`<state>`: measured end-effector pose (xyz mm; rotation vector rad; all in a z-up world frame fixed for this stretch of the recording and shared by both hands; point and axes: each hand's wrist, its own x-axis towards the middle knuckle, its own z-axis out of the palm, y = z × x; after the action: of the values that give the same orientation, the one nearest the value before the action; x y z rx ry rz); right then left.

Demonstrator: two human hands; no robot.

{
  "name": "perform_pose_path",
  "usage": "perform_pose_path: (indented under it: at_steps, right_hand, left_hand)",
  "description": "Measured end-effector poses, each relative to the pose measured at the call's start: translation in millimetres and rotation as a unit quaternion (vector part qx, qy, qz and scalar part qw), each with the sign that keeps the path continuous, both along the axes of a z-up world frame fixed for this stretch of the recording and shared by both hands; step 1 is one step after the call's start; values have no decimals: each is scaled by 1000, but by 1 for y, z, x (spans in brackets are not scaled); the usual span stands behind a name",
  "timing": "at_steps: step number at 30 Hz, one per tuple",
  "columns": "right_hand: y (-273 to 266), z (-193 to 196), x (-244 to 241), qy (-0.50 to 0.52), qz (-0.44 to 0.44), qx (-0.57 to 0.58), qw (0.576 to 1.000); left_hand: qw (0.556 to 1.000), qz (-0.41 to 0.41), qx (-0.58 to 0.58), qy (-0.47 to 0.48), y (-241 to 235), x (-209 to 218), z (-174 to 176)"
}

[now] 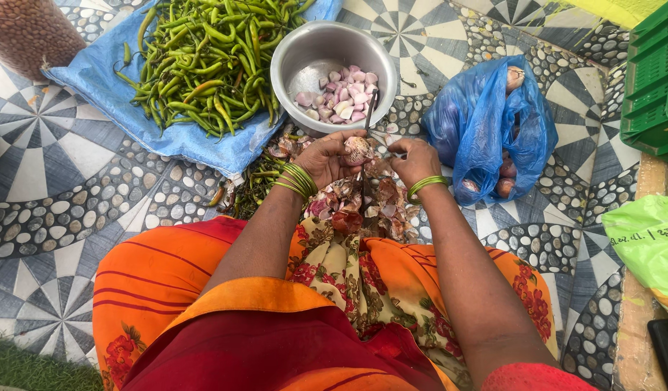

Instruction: The person sits on the floor and peels small red onions using a knife. Peeled onions are placed into a metal bowl, while the skins are discarded onto the floor.

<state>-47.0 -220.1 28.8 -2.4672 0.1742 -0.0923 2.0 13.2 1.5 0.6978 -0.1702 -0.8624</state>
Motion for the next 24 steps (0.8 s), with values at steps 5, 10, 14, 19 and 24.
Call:
perform_pose_path:
  at_steps: [5, 10, 14, 19, 24]
  right_hand:
    - [26, 29, -17, -147, 114, 57, 981]
    - [29, 16, -12, -157, 86, 27, 984]
    - [7, -4, 0, -79, 56, -16, 995]
    - [-1, -2, 1, -59, 63, -93, 992]
    - [7, 12, -3, 79, 16, 226, 971]
  left_hand:
    - [998, 45, 35, -7, -5, 4, -6]
    - [998, 32, 59, -16, -4, 5, -13]
    - [999, 8, 44, -25, 0, 2, -10]
    - [1000, -4, -7, -29, -1, -2, 1]
    - [998, 41, 52, -18, -7, 2, 1]
